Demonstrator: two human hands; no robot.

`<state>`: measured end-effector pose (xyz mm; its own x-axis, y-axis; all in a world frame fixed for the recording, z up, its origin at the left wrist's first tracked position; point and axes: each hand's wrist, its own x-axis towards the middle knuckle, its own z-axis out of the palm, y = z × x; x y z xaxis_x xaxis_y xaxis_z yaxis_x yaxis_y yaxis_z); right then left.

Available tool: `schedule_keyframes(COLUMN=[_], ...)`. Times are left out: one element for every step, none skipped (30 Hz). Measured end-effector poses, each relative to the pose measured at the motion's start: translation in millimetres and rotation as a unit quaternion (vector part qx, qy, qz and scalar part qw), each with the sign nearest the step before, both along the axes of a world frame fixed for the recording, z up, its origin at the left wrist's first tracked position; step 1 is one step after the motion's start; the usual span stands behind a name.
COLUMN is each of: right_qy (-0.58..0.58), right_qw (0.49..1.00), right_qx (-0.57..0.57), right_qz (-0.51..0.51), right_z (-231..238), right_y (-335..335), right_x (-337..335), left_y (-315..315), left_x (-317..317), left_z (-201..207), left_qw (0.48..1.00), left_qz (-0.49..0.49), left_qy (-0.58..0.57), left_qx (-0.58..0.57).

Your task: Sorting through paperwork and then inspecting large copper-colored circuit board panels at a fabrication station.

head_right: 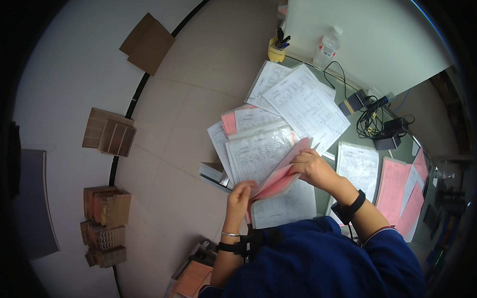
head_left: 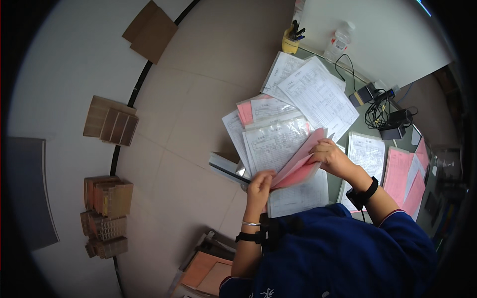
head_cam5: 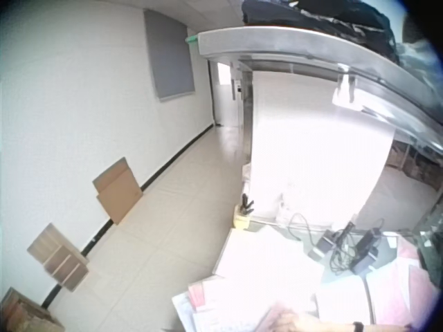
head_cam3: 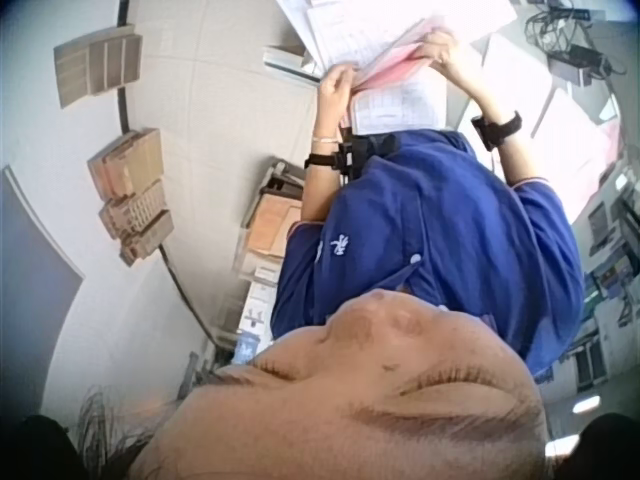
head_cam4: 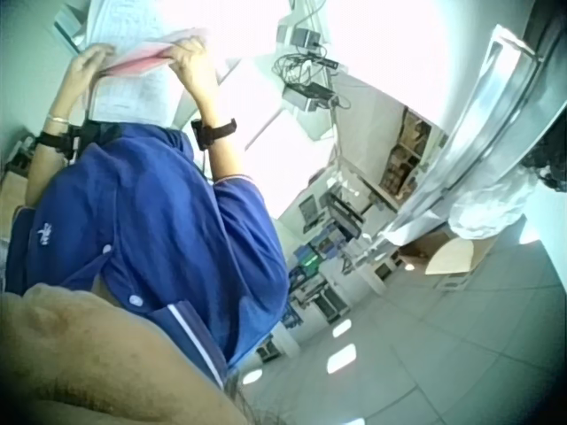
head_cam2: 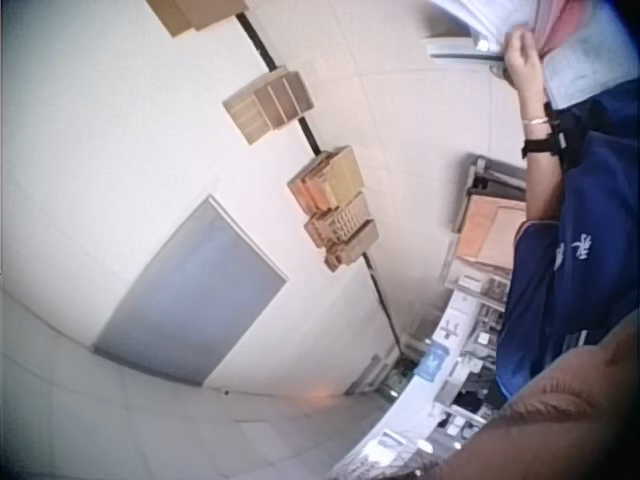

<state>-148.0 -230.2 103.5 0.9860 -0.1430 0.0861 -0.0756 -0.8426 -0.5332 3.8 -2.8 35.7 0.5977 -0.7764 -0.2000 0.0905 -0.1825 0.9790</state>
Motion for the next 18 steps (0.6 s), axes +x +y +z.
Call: schedule_keyframes(right_qy=[0.000, 0.006, 0.012, 0.011, 0.010, 0.011, 0.011, 0.010, 0.008, 0.008, 0.005, 0.003, 0.003, 0.030, 0.057, 0.057, 0.057, 0.057], right_qw=[1.000, 1.000, 1.000, 1.000, 1.000, 0.999, 0.999, 0.999, 0.999, 0.999, 0.999, 0.998, 0.998, 0.994, 0.988, 0.988, 0.990, 0.992], right_qx=[0.001, 0.006, 0.010, 0.010, 0.021, 0.033, 0.033, 0.033, 0.033, 0.034, 0.037, 0.040, 0.040, 0.074, 0.108, 0.108, 0.094, 0.079], right_qz=[-0.001, -0.002, -0.004, -0.005, -0.010, -0.015, -0.016, -0.017, -0.016, -0.016, -0.034, -0.052, -0.052, -0.074, -0.096, -0.095, -0.087, -0.079], right_z=[0.6, 2.0, 2.2, 1.7, 1.0, 0.5, 1.0, 2.2, 2.8, 3.2, 3.6, 4.5, 5.9, 7.6, 8.7, 9.1, 9.2, 9.4], right_y=[1.8, 4.7, 6.3, 7.5, 8.4, 8.9, 8.9, 8.9, 8.9, 9.3, 9.8, 10.2, 10.5, 10.8, 10.1, 8.5, 6.5, 5.4], right_x=[-2.1, -4.8, -6.5, -7.7, -8.4, -9.9, -10.6, -10.6, -9.7, -8.4, -6.5, -4.8, -2.5, 0.0, 2.0, 3.2, 4.5, 5.4], left_y=[-1.3, -1.4, -3.8, -4.4, -3.0, -3.6, -4.1, -4.3, -5.6, -7.7, -9.6, -12.3, -14.6, -17.1, -23.4, -23.4, -22.4, -22.8], left_x=[2.2, 4.2, 7.6, 9.6, 10.2, 9.6, 8.9, 7.8, 6.7, 4.8, 2.7, 0.7, -1.7, -4.9, -8.9, -11.6, -14.3, -15.3], left_z=[-3.7, -12.1, -19.3, -25.4, -30.6, -32.5, -34.4, -35.9, -35.1, -34.3, -33.5, -30.2, -26.9, -23.5, -8.1, -8.4, -8.8, -6.1], left_qw=[0.997, 0.997, 0.988, 0.974, 0.975, 0.976, 0.976, 0.975, 0.975, 0.974, 0.972, 0.972, 0.974, 0.971, 0.970, 0.969, 0.974, 0.976], left_qz=[0.070, 0.070, 0.125, 0.181, 0.175, 0.174, 0.171, 0.169, 0.169, 0.189, 0.210, 0.209, 0.184, 0.157, 0.153, 0.154, 0.103, 0.052], left_qy=[0.017, 0.017, 0.004, -0.010, 0.004, 0.004, -0.001, -0.007, -0.008, 0.009, 0.025, 0.025, -0.034, -0.092, -0.120, -0.120, -0.143, -0.166], left_qx=[0.037, 0.038, 0.088, 0.137, 0.134, 0.134, 0.138, 0.141, 0.142, 0.124, 0.106, 0.106, 0.130, 0.153, 0.148, 0.148, 0.141, 0.133])
